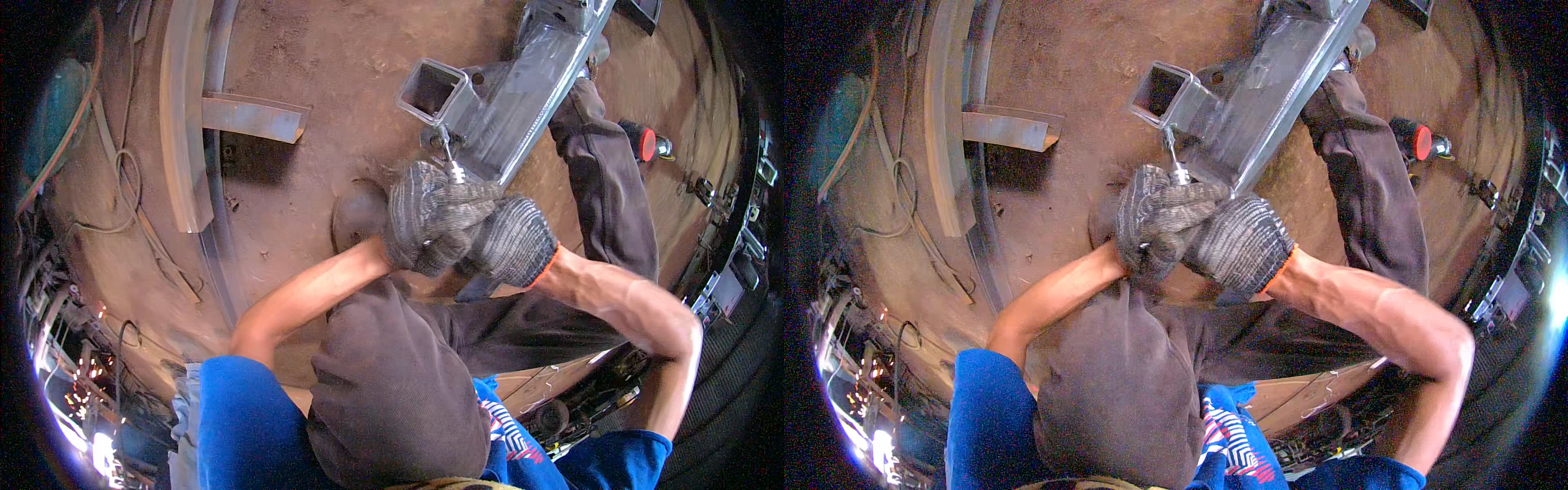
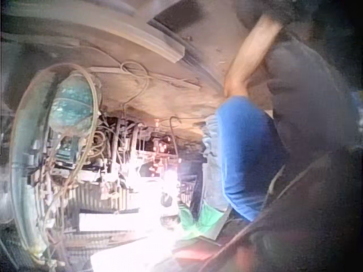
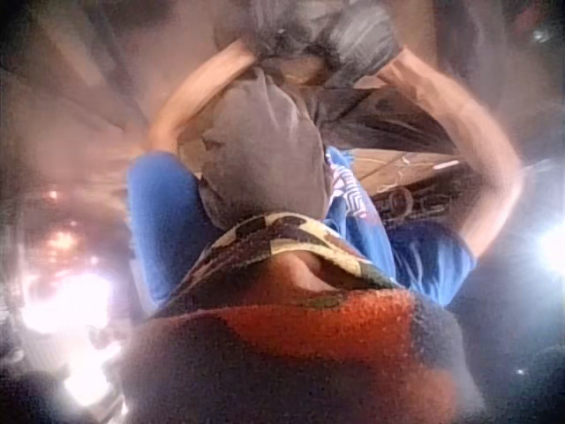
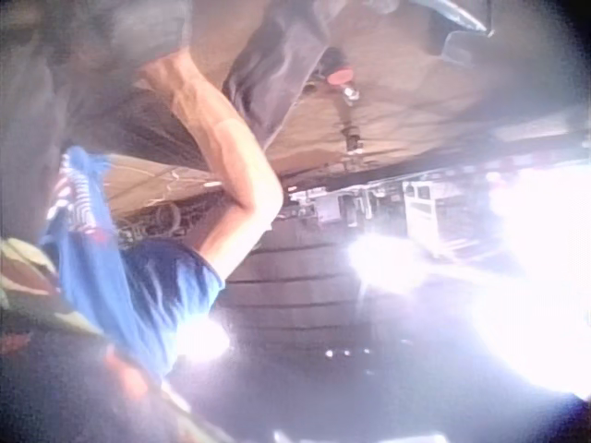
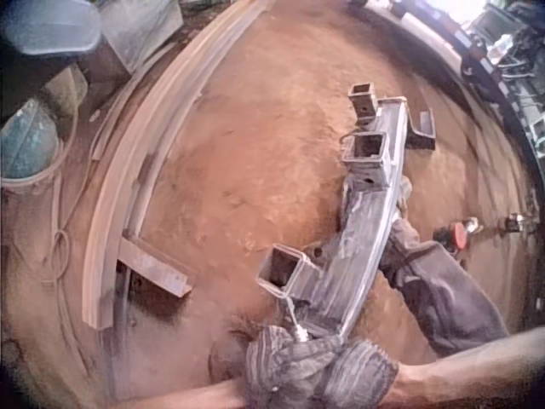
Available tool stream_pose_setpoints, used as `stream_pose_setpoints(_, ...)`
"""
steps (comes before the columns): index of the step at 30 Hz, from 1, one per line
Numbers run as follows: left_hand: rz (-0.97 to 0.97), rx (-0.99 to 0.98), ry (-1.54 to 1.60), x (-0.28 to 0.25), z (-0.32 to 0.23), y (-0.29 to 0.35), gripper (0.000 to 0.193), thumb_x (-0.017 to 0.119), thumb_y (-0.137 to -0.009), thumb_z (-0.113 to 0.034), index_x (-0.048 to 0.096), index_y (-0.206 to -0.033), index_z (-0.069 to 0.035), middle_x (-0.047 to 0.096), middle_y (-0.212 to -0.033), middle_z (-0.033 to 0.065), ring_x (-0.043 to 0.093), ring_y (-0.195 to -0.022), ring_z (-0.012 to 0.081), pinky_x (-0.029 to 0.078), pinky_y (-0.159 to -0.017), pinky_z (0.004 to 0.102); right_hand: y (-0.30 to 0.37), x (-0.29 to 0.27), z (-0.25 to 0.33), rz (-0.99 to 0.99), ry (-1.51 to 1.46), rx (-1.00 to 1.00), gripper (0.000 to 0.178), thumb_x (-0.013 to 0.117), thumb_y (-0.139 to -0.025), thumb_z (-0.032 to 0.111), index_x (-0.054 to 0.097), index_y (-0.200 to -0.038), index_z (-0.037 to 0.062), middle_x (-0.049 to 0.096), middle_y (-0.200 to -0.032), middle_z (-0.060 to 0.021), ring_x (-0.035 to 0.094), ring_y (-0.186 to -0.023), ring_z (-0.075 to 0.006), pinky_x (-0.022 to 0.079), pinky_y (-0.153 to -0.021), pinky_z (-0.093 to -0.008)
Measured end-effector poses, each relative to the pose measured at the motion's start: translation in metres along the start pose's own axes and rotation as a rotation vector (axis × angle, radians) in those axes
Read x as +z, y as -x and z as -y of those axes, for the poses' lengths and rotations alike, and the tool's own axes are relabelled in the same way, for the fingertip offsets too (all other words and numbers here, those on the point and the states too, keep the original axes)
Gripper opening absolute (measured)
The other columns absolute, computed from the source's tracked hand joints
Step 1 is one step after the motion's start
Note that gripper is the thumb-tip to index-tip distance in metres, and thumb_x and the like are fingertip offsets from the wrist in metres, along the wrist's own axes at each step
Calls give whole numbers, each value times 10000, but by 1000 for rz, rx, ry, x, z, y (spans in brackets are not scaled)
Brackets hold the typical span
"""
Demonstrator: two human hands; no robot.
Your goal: The person is assembling a metal frame using a socket wrench. They are tightening bolts on the frame while sitting on the floor.
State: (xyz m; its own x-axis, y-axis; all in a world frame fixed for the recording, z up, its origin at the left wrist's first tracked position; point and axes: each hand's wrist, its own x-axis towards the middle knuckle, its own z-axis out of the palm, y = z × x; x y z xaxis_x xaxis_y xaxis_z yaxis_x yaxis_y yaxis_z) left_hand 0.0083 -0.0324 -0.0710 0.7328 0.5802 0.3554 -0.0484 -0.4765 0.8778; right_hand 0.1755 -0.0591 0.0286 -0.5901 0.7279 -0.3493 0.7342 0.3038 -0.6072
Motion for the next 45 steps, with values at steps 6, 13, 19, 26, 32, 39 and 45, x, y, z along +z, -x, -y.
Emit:
stream_pose_setpoints(6,-155,74,178,8,1,-11,396,556,-846,-326,615,-1171,-107,643,-1054,152,614,-905,346,450,-775,452,-3,-28,15,245,107,165,314,746,-665,304,691,-903,106,671,-885,-95,655,-822,-310,528,-698,-393)
stream_pose_setpoints(13,212,-137,-134,-56,-37,-47,260,558,-871,-306,652,-1001,-101,657,-918,132,603,-730,324,450,-660,440,-5,39,12,-384,-570,185,277,690,-748,203,667,-1013,127,675,-996,-80,655,-855,-308,530,-793,-399)
stream_pose_setpoints(19,368,-285,-151,-71,-53,-74,283,591,-829,-367,642,-829,-88,635,-735,160,627,-643,343,487,-601,474,-13,93,35,-741,-744,445,338,767,-735,209,683,-1027,63,687,-1029,-119,660,-946,-300,515,-844,-390)
stream_pose_setpoints(26,485,-324,-214,-70,-64,-98,250,624,-791,-317,640,-848,-74,654,-777,178,645,-690,360,504,-613,467,-19,97,35,-892,-642,439,341,715,-795,250,671,-1055,33,682,-1036,-152,660,-959,-287,515,-822,-379)
stream_pose_setpoints(32,264,-332,118,-69,-55,-76,430,724,-727,-347,633,-1018,-44,660,-875,183,656,-765,358,533,-701,425,-12,66,43,-793,-1134,536,457,720,-801,288,610,-1135,-2,673,-1032,-183,663,-954,-307,518,-827,-378)
stream_pose_setpoints(39,-267,-594,349,-91,-38,-15,309,540,-829,-64,564,-1132,-9,606,-1137,154,576,-1081,263,461,-927,359,34,-2,16,-568,423,74,682,774,-726,380,513,-1294,107,546,-1267,-167,551,-1162,-270,467,-945,-486)
stream_pose_setpoints(45,-210,-476,88,-97,-20,22,268,521,-914,-132,558,-1146,-3,615,-1119,134,586,-1057,239,454,-931,354,-20,-64,19,-71,1149,-756,455,567,-858,258,558,-1286,102,514,-1357,-107,488,-1260,-229,353,-1091,-464)
